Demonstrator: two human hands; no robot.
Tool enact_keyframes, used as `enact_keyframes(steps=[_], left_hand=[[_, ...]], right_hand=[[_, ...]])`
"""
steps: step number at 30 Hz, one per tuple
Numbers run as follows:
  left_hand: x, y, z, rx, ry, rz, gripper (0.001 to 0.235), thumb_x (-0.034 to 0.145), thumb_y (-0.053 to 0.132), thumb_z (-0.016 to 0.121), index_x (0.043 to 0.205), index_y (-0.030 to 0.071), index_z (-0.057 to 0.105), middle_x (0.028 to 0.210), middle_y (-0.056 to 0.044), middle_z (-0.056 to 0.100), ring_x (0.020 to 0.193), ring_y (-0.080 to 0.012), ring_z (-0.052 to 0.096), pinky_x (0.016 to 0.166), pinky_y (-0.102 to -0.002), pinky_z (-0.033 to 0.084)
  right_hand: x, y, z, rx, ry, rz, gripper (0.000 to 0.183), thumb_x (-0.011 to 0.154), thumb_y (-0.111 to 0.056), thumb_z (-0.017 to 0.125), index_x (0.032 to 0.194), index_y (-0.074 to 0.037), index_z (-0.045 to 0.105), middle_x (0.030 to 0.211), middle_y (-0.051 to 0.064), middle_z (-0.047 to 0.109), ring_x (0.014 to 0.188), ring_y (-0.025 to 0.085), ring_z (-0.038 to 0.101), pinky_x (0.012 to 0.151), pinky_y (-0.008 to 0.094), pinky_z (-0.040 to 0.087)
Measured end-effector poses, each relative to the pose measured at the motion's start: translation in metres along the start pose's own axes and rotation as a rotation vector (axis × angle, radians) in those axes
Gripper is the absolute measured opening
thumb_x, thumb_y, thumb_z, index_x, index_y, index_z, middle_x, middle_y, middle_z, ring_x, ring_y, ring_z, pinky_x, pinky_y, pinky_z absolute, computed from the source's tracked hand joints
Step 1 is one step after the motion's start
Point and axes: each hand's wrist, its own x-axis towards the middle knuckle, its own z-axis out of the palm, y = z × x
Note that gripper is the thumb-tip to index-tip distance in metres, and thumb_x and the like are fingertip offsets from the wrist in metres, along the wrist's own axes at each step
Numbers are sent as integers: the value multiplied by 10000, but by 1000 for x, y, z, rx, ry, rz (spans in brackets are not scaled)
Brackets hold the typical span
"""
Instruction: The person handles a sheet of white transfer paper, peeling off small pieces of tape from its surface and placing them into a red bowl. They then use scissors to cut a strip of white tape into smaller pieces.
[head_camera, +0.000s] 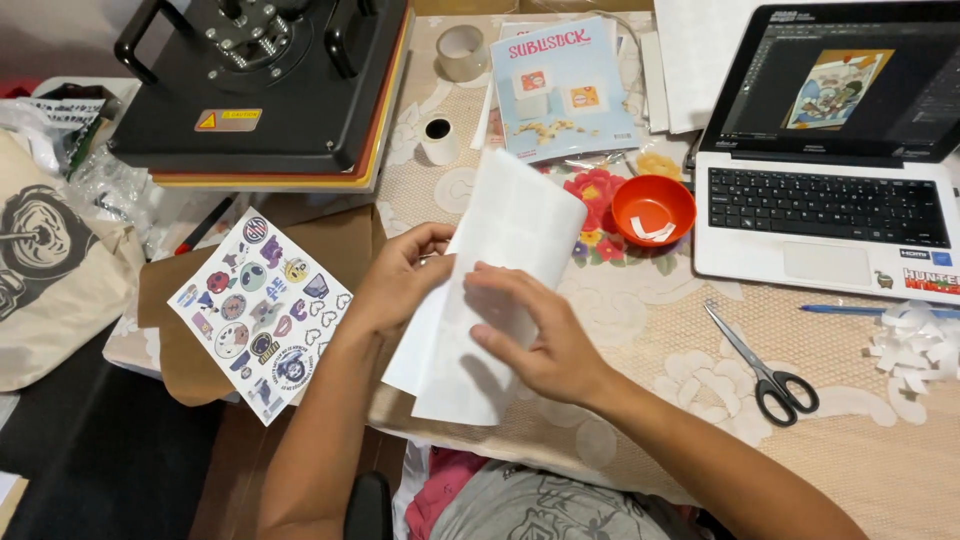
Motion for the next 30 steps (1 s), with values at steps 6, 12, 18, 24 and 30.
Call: enact_keyframes(steps=[6,12,18,24,30], left_hand=[[-20,31,-36,-163,281,-398,615,1054,379,783,1524,-10,710,1454,-256,729,1299,-293,696,1154,-477,573],[9,-39,-89,-134,-54,-218,526,935,98,875,1422,-23,718,1155,-182,818,862,-272,847,774,-428,725],[-1,-5,-83,-100,-10,-45,491,908,14,886,1379,-2,749,1148,-157,821,882,-229,840,766,-412,735],[-19,42,-41,-39,-100,432,405,975,25,858,1364,-38,765,1004,-163,818,889,-123,735,804,-340,688],[-18,25,-15,-62,-75,668,372,1005,-14,823,1359,-99,746,977,-174,793,902,-136,692,842,-356,658]], right_hand=[[11,39,40,-55,-177,-132,694,1054,-330,803,1633,-38,555,1615,246,611,1591,517,484,1333,727,306],[5,52,38,-169,-140,-97,697,1044,-274,810,1635,-35,527,1594,204,595,1583,482,493,1328,674,360],[-10,71,-20,38,447,549,934,1011,-272,848,1707,2,289,1671,341,329,1602,585,341,1347,690,331],[2,78,-45,508,342,547,1065,1010,-392,803,1751,95,215,1761,400,323,1657,562,347,1356,610,325],[22,63,-80,473,466,297,770,978,-190,842,1649,-37,496,1456,143,696,1297,271,723,1141,445,605]])
